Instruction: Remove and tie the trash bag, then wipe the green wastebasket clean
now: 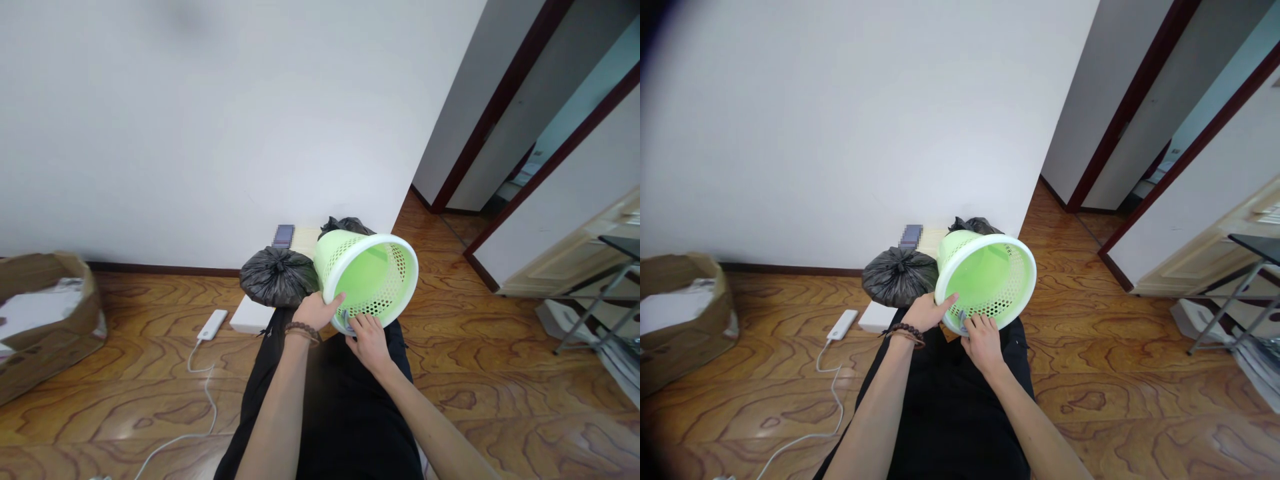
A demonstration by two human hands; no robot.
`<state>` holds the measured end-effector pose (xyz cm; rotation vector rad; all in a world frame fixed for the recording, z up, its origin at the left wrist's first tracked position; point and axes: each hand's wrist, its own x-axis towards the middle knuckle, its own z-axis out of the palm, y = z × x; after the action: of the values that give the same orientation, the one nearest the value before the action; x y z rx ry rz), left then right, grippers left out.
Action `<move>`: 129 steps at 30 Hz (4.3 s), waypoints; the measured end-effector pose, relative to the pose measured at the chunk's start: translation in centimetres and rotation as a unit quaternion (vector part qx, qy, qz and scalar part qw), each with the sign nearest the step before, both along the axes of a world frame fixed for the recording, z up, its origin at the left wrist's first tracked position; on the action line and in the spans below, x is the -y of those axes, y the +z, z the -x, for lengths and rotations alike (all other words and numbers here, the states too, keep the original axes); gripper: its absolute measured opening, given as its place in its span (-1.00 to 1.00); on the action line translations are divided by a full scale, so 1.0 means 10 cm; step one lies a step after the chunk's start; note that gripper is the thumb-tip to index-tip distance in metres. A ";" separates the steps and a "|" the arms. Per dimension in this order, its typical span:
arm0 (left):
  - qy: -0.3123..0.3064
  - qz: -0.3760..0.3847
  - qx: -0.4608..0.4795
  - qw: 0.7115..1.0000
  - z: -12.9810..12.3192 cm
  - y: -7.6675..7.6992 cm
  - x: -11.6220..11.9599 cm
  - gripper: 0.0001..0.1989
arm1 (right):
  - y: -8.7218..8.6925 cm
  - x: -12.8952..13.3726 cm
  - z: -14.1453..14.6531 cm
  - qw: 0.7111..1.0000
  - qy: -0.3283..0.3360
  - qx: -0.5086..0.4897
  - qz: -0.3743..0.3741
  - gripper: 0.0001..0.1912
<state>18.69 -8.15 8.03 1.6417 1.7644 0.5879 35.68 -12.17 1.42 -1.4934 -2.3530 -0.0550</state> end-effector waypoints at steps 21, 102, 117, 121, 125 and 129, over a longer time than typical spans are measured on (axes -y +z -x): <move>0.064 0.028 0.056 0.996 0.14 -0.08 -0.06 -0.71 | -0.12 -0.12 -0.48 0.997 -0.066 0.037 0.012 -0.64; 0.229 0.035 0.366 0.901 0.08 -0.46 -0.10 -0.78 | 0.19 -0.07 0.43 0.948 -0.212 -0.212 0.106 -0.71; 0.203 0.031 0.320 0.925 0.09 -0.53 -0.10 -0.76 | 0.09 -0.08 0.31 0.937 -0.242 -0.212 0.133 -0.71; 0.213 0.034 0.336 0.917 0.08 -0.52 -0.09 -0.75 | 0.10 -0.07 0.18 0.922 -0.296 -0.205 0.140 -0.71; 0.205 0.030 0.328 0.922 0.08 -0.51 -0.09 -0.78 | 0.06 -0.05 0.39 0.939 -0.218 -0.224 0.145 -0.71; 0.216 0.039 0.340 0.915 0.10 -0.50 -0.09 -0.77 | 0.10 -0.08 0.40 0.942 -0.192 -0.227 0.153 -0.72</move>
<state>17.68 -7.27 3.08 0.8178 1.5689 1.1151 31.67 -11.37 2.38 -1.8531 -1.7370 0.5247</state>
